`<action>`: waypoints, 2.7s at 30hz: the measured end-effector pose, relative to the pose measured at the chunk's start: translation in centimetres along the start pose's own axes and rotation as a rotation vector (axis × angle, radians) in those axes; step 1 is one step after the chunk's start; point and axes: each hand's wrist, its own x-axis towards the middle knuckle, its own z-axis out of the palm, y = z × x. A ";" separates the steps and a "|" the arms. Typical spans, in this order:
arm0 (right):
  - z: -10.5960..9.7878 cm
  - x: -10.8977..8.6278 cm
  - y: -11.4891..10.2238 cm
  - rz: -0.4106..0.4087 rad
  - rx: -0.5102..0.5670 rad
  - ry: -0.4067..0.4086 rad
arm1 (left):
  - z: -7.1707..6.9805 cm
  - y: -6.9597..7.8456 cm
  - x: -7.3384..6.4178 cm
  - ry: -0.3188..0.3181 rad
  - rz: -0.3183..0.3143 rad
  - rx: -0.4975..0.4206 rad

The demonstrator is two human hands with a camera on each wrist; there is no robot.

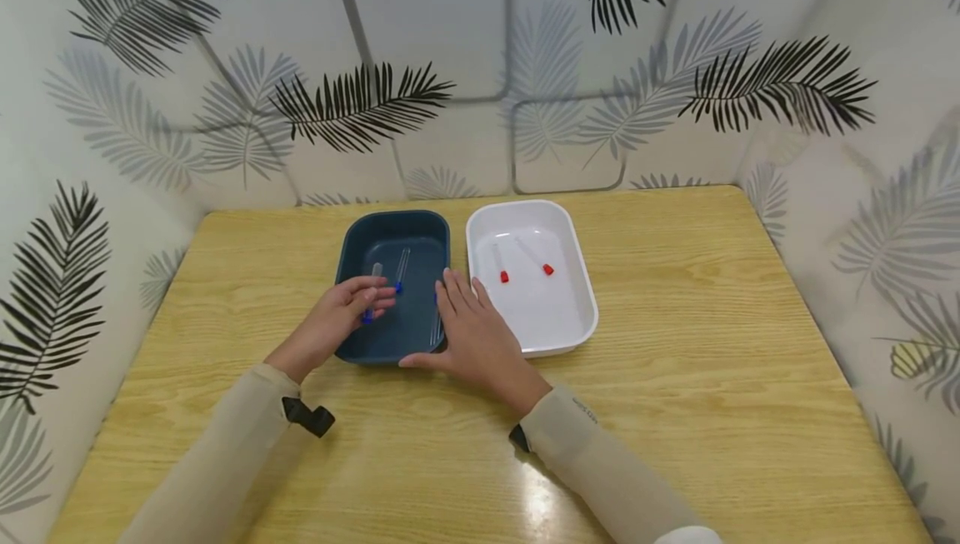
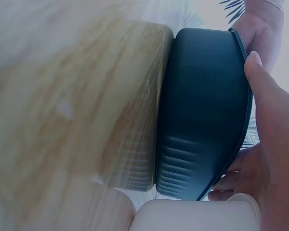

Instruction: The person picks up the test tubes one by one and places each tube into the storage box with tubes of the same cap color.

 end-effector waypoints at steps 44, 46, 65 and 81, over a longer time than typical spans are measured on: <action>0.2 0.2 0.2 0.015 0.015 -0.022 | 1.1 -0.8 3.5 -0.007 -0.237 0.253; 0.2 0.2 0.1 0.014 0.014 -0.022 | 1.1 -0.7 3.5 -0.009 -0.249 0.257; -0.2 0.2 0.0 0.013 0.019 -0.048 | 0.9 -1.1 4.0 -0.050 -0.313 0.286; 0.0 0.2 0.4 0.019 0.024 -0.040 | 1.0 -0.9 4.0 -0.069 -0.294 0.296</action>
